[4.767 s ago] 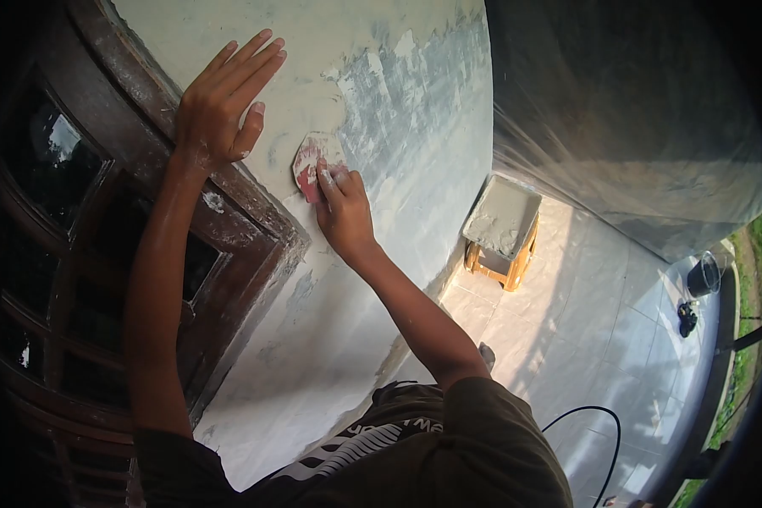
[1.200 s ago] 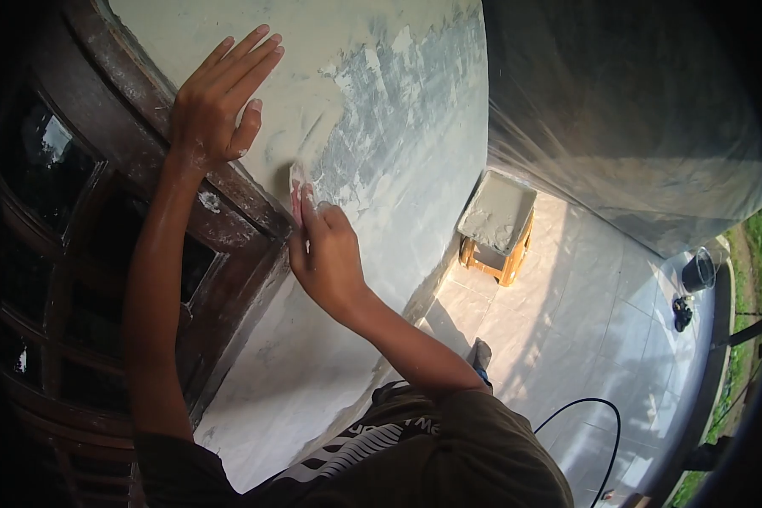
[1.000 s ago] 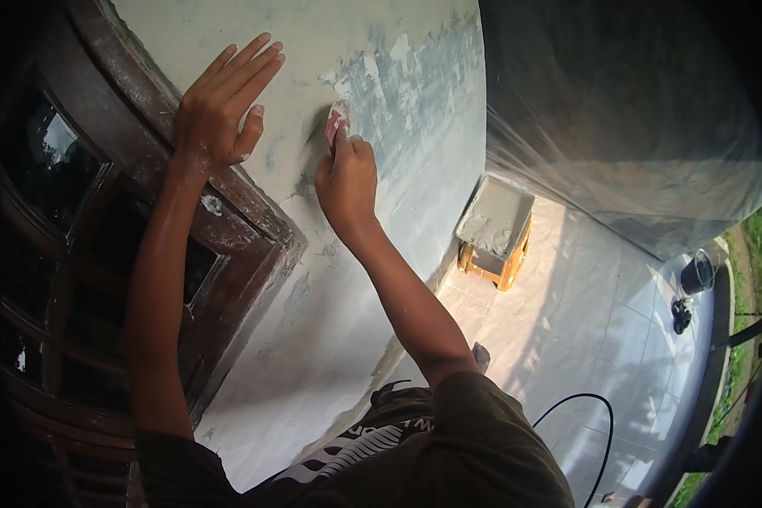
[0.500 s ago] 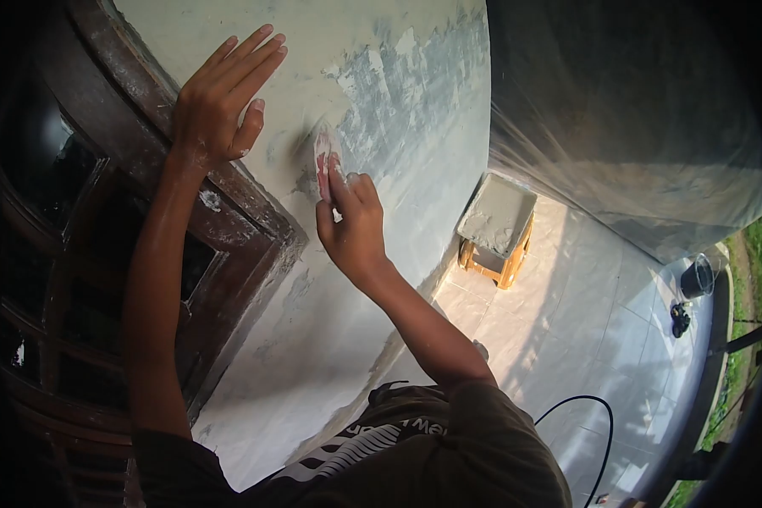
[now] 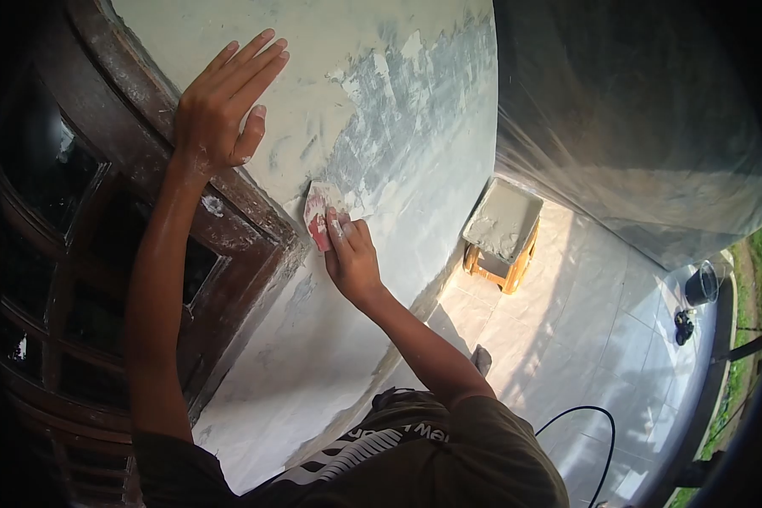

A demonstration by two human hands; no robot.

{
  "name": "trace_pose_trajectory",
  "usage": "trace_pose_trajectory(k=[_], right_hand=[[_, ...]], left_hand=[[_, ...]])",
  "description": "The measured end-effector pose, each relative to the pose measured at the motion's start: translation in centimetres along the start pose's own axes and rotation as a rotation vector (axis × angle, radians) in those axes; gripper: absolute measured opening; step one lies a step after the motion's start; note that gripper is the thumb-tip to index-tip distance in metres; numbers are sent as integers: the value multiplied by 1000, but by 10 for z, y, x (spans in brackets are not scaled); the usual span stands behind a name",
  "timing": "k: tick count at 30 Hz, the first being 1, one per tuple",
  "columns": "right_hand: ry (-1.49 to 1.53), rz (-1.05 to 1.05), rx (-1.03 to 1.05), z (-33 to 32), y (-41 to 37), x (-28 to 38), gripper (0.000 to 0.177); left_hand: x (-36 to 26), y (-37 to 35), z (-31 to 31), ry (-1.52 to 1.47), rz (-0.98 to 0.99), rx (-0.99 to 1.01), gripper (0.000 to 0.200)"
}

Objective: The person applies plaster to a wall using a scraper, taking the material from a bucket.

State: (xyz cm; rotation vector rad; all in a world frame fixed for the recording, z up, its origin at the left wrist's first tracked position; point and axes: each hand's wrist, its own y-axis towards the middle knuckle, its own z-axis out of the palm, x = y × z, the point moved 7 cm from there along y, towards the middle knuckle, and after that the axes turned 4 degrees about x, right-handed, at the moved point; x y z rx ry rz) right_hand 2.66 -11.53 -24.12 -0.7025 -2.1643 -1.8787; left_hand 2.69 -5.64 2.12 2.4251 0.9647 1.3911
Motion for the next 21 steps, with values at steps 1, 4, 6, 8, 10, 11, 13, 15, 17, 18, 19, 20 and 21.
trace_pose_trajectory(k=[1, 4, 6, 8, 10, 11, 13, 15, 17, 18, 19, 20, 21], right_hand=[[25, 8, -6, -5, -2, 0, 60], [8, 54, -106, -22, 48, -11, 58], [-50, 22, -132, -16, 78, -20, 58], [-110, -10, -162, -10, 83, -15, 57], [-40, -19, -78, 6, 64, -6, 60], [-13, 19, -7, 13, 46, 0, 62], [61, 56, 48, 15, 5, 21, 62], [136, -11, 13, 2, -14, 40, 58], [163, 0, -49, -16, -6, 42, 57], [161, 21, -97, -24, 12, 36, 58], [125, 9, -152, -30, 33, 29, 59], [117, 51, -190, -34, 51, 19, 59], [76, 71, -239, -32, 65, 8, 58]], left_hand=[[-1, 0, 0, -8, -3, 4, 51], [-1, 0, -1, -9, -2, -11, 51], [0, 0, 0, -7, -3, -10, 51], [0, 0, 0, -5, 0, -10, 51], [0, -1, 1, -10, -8, -12, 51], [1, 0, 0, -8, -8, -16, 51], [-1, -1, 0, -2, 3, -11, 51], [0, 0, 0, 2, 11, -14, 51], [-1, -2, 1, -1, 13, -11, 51], [-1, -2, 1, 3, 15, -18, 51], [-1, -1, -1, 12, 19, -29, 51], [-1, -1, -1, 14, 19, -31, 51], [-1, -1, -1, 10, 18, -29, 51]])
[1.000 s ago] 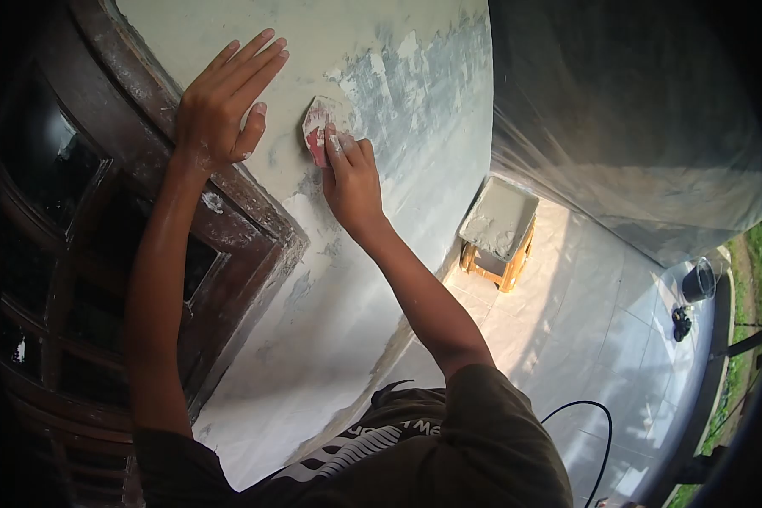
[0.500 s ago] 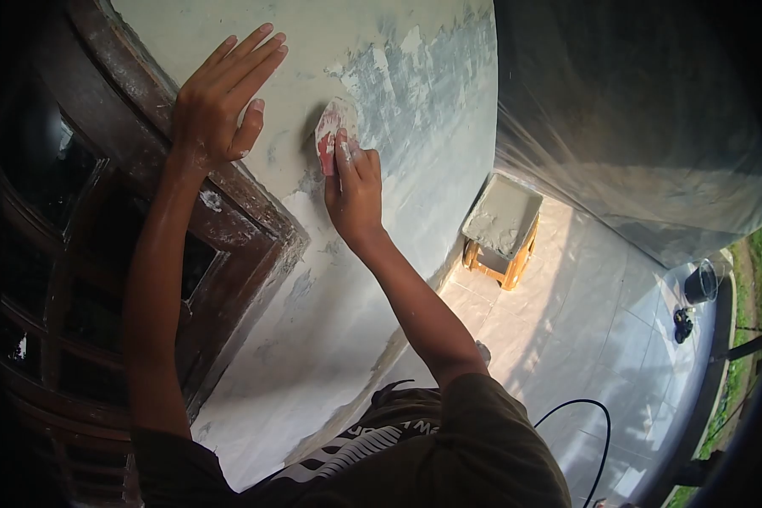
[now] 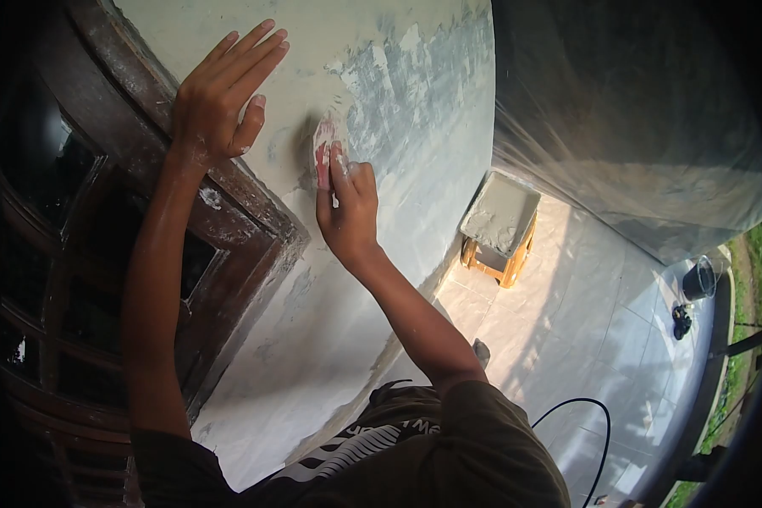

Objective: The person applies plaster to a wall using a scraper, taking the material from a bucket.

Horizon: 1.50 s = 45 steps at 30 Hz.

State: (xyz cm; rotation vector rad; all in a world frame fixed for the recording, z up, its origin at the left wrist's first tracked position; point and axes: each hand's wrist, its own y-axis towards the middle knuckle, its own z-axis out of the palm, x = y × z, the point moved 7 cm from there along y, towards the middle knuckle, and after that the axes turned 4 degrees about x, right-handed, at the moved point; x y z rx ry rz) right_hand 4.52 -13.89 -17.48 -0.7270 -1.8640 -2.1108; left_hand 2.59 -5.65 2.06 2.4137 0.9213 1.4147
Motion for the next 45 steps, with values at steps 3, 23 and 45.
trace_pose_trajectory(k=[3, 23, 45], right_hand=[[-125, 19, 120, 25, 14, -16, 56], [-92, 43, 284, 33, -32, 25, 54], [91, 35, 220, -2, -48, 60, 55]], left_hand=[[0, 0, 0, -5, -6, -1, 51], [0, -1, 1, -8, -2, -5, 50], [1, -1, 1, -1, 2, -4, 50]])
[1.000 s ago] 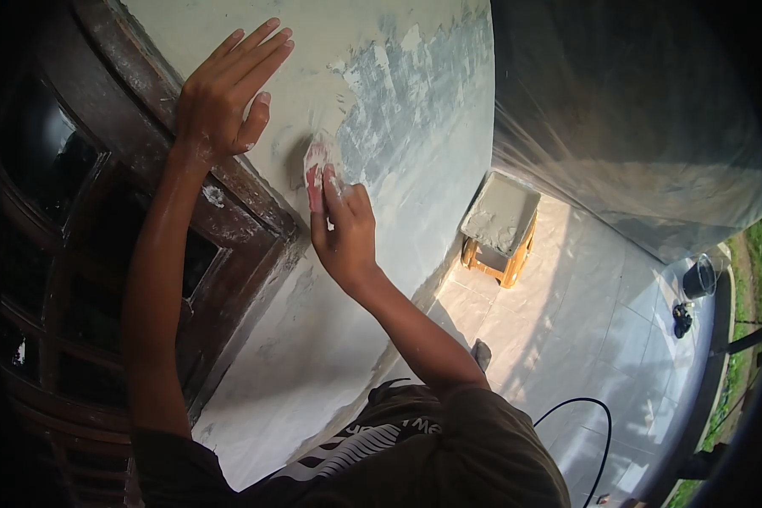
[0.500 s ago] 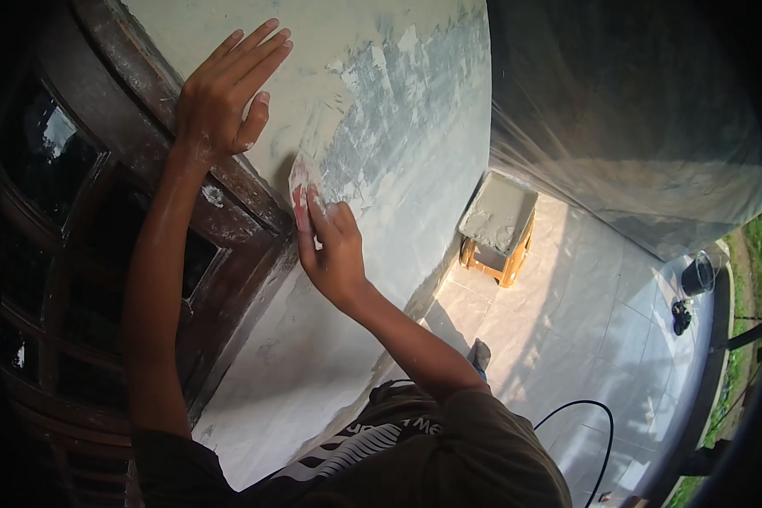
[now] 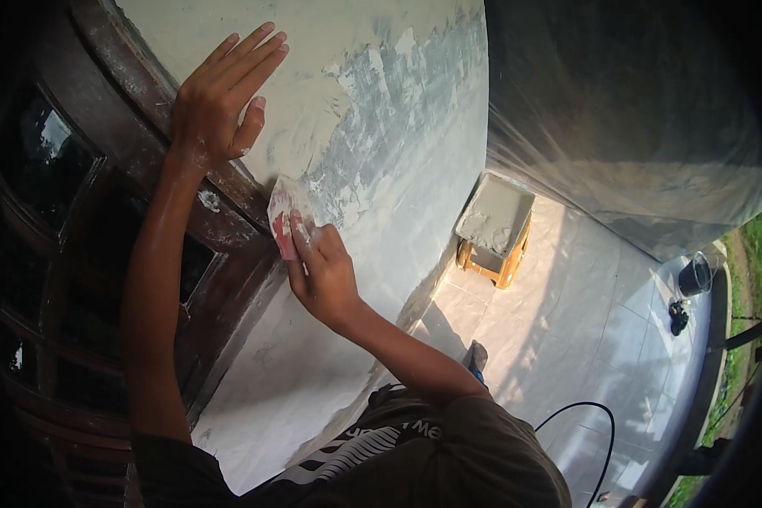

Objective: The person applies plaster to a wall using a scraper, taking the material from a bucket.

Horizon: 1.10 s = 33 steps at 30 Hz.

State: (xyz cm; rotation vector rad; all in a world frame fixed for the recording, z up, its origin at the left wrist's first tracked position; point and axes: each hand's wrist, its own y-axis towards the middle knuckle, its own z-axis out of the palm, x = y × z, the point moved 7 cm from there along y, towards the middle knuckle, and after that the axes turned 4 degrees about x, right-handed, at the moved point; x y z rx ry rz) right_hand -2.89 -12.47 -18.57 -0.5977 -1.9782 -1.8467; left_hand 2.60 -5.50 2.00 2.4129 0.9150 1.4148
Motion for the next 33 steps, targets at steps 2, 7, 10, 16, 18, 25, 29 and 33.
trace_pose_trajectory(k=[2, 7, 10, 16, 18, 25, 29, 33], right_hand=[[-33, 60, -96, -15, 38, -29, 55], [-164, 90, -105, 1, 85, -88, 50], [-191, 73, -3, 20, 66, -74, 53], [-47, 9, 102, 34, -35, -7, 60], [62, 18, 152, 24, -48, 6, 58], [-86, 44, -168, -23, 58, -71, 53], [-199, -5, -156, -9, 91, -90, 51], [-242, -23, -51, 19, 66, -63, 54]], left_hand=[[-1, 0, 0, 1, -1, -11, 50], [0, 1, -1, -17, -10, -6, 50], [0, 1, -1, -8, -10, 8, 51], [0, 0, 0, -8, 2, 3, 51], [0, 0, 1, -2, 7, 8, 51], [-1, 1, 0, -7, 1, -7, 50], [0, 1, 0, -11, -6, -1, 50], [-1, 1, 0, -15, -11, -1, 50]])
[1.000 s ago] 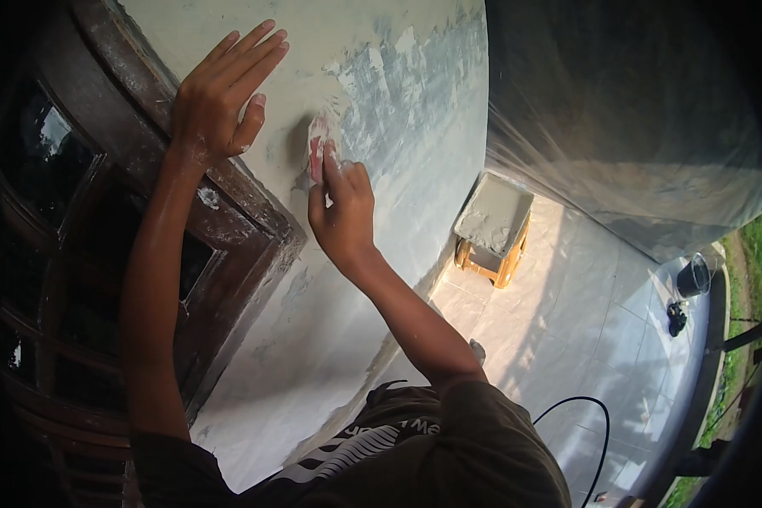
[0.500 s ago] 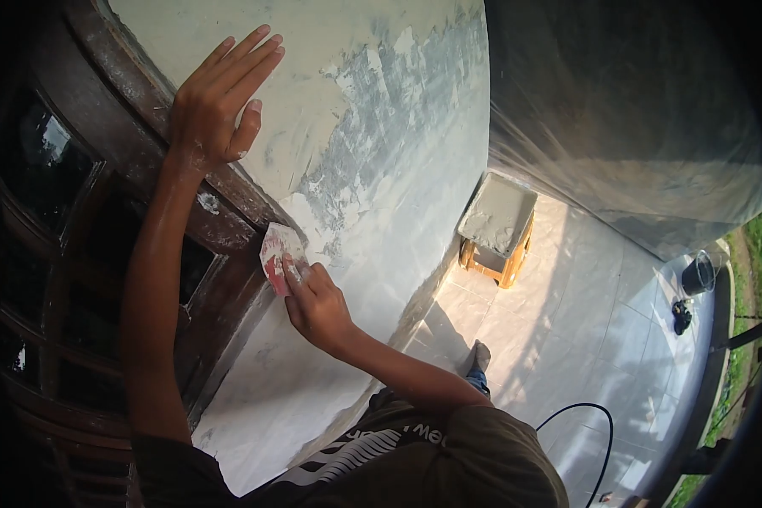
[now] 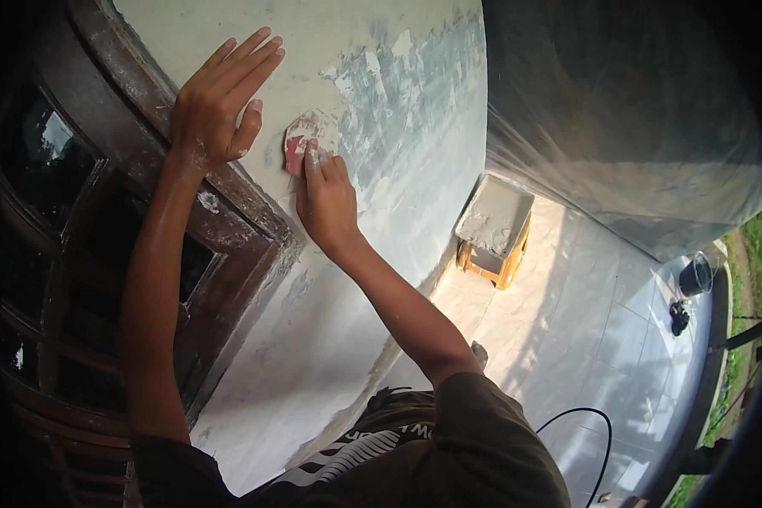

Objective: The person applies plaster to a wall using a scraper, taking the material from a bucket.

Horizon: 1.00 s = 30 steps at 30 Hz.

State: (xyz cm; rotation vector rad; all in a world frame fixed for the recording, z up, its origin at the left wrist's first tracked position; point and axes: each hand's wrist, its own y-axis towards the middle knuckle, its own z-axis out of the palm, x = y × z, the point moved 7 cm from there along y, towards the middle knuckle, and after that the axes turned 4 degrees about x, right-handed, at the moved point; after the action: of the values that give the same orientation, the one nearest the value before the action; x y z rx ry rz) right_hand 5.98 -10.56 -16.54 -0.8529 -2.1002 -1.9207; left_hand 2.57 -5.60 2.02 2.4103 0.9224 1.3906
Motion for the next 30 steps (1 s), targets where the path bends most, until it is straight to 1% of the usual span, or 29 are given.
trace_pose_trajectory(k=[1, 3, 4, 5, 7, 8, 9, 11, 12, 13, 14, 15, 16, 17, 19, 20, 21, 23, 25, 27, 30], right_hand=[[-4, -41, -13, 0, -13, 14, 55], [46, 39, 150, 3, -41, 34, 52], [72, 56, 169, 3, -55, 42, 54], [97, 72, 189, 3, -69, 49, 56], [192, 52, 183, -8, -89, 67, 60], [257, -8, 123, -18, -93, 77, 57], [259, -10, 123, -21, -92, 75, 57], [372, -9, 57, -36, -83, 69, 53], [309, 10, 56, -39, -68, 57, 53], [266, 36, 7, -43, -46, 45, 52], [239, 6, -68, -45, -24, 35, 53], [199, 13, -100, -40, -8, 20, 52], [119, 30, -72, -31, 5, 6, 51], [118, 29, -76, -26, 11, 1, 51], [44, -41, -63, -14, 19, 1, 51], [31, -39, -28, -9, 15, 6, 51], [33, -47, -62, -6, 8, 15, 55], [67, -44, 0, -7, -22, 36, 56], [136, -21, 99, -8, -64, 61, 60], [270, -74, 120, -21, -98, 84, 59], [310, -44, 164, -32, -100, 77, 61]], left_hand=[[0, 0, 0, 2, 2, -3, 50], [1, -1, 2, -14, 0, 19, 54], [1, -1, 4, -29, -3, 40, 58], [1, -1, 4, -29, -2, 40, 58], [0, -1, 1, 0, 9, 7, 50], [1, 0, 1, 3, 10, 7, 50], [1, -1, 1, 2, 15, 4, 50], [0, -1, 2, -2, 14, 0, 50], [0, -1, 1, -4, 14, -5, 50], [0, -1, 0, -1, 15, -11, 50], [0, -1, 0, 1, 12, -12, 50], [0, -1, 0, -1, 9, -7, 50], [0, 0, 0, -2, 9, -4, 50], [-1, 0, 0, 0, 12, -6, 50], [0, 0, 0, -9, -1, -2, 50], [1, 0, 0, -10, -1, -2, 50], [1, 0, 0, -6, 4, -3, 50], [-1, 0, 0, -6, 11, -5, 50], [0, 0, 1, 0, 12, -4, 50], [1, 0, 1, 5, 20, -4, 50], [0, -1, 0, 5, 24, -11, 50]])
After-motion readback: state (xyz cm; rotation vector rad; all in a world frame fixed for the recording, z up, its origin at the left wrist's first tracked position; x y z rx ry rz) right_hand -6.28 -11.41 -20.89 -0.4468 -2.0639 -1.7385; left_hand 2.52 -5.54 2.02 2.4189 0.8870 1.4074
